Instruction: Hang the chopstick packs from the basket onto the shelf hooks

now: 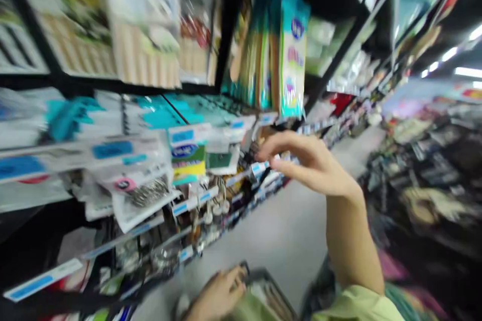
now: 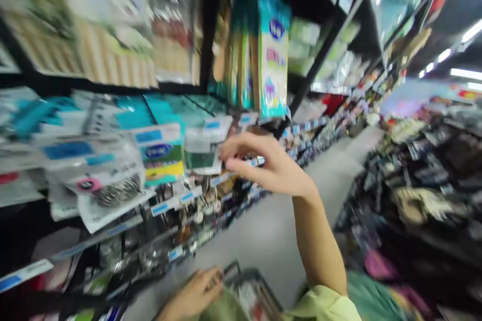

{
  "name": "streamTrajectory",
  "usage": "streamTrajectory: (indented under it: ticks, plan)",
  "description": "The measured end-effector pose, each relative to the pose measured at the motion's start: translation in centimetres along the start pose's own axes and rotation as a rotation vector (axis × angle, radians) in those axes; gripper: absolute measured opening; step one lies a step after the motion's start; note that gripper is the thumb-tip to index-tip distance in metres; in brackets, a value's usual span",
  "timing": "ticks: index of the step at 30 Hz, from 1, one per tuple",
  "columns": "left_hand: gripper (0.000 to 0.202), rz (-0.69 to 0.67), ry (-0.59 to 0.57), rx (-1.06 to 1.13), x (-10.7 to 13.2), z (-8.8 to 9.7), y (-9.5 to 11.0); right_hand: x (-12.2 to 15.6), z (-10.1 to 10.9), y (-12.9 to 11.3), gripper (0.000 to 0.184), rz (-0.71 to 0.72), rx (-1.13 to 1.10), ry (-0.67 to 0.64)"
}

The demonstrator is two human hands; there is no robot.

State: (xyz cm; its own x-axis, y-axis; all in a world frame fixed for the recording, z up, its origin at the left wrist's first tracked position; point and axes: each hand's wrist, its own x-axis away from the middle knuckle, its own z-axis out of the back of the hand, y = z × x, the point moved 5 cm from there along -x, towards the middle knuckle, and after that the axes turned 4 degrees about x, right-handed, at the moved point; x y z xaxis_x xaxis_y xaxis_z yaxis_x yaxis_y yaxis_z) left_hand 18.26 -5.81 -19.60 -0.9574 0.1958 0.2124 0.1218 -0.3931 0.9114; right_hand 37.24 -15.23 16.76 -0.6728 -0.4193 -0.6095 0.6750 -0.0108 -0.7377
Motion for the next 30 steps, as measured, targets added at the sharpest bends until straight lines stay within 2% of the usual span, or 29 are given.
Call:
streamTrajectory:
  ticks: [1, 3, 4, 5, 6, 8, 10, 11, 15, 16, 20, 24, 27, 30]
  plan:
    - [0.028, 0.037, -0.069, -0.008, 0.3, -2.1, -1.6, 4.7, 1.0, 2.8, 0.036, -0.163, -0.034, -0.103]
    - [0.029, 0.104, -0.081, -0.030, 0.4, -5.3, -5.3, 14.0, 1.8, 8.7, 0.040, -0.516, -0.165, -0.320]
    - [0.031, 0.166, -0.102, -0.028, 0.5, -6.9, -7.5, 18.6, 2.0, 11.8, 0.041, -0.684, -0.243, -0.352]
    - [0.033, 0.231, -0.106, -0.034, 0.7, -8.3, -9.9, 23.1, 2.2, 15.1, 0.042, -0.838, -0.297, -0.306]
    - [0.031, 0.304, -0.121, -0.041, 1.3, -9.8, -12.2, 27.5, 2.4, 18.4, 0.043, -0.969, -0.315, -0.196]
    - [0.030, 0.441, -0.127, -0.066, 3.2, -12.2, -16.4, 36.4, 3.1, 24.4, 0.045, -1.186, -0.190, 0.155]
    - [0.028, 0.560, -0.120, -0.091, 5.6, -14.3, -19.9, 45.0, 2.4, 28.9, 0.043, -1.329, -0.097, 0.217]
    - [0.028, 0.609, -0.115, -0.099, 6.8, -15.4, -21.4, 49.1, 2.0, 30.8, 0.039, -1.385, -0.055, 0.201]
    - [0.024, 0.773, -0.123, -0.084, 10.0, -20.5, -26.9, 63.5, 0.8, 36.7, 0.012, -1.536, 0.152, 0.048]
    - [0.025, 0.799, -0.127, -0.072, 10.3, -22.0, -28.3, 66.6, 0.4, 38.3, 0.011, -1.562, 0.213, 0.003]
    - [0.030, 0.850, -0.155, 0.001, 11.1, -28.6, -33.3, 77.8, -2.1, 46.0, 0.045, -1.613, 0.401, -0.201]
    - [0.028, 0.932, -0.208, 0.131, 11.6, -34.3, -37.0, 86.3, -5.7, 55.1, 0.065, -1.612, 0.515, -0.373]
    - [0.028, 0.966, -0.250, 0.123, 10.2, -36.1, -38.2, 90.5, -7.8, 60.9, 0.068, -1.612, 0.560, -0.444]
    - [0.035, 1.002, -0.276, 0.107, 6.6, -36.3, -38.9, 92.8, -8.2, 64.4, 0.063, -1.600, 0.545, -0.467]
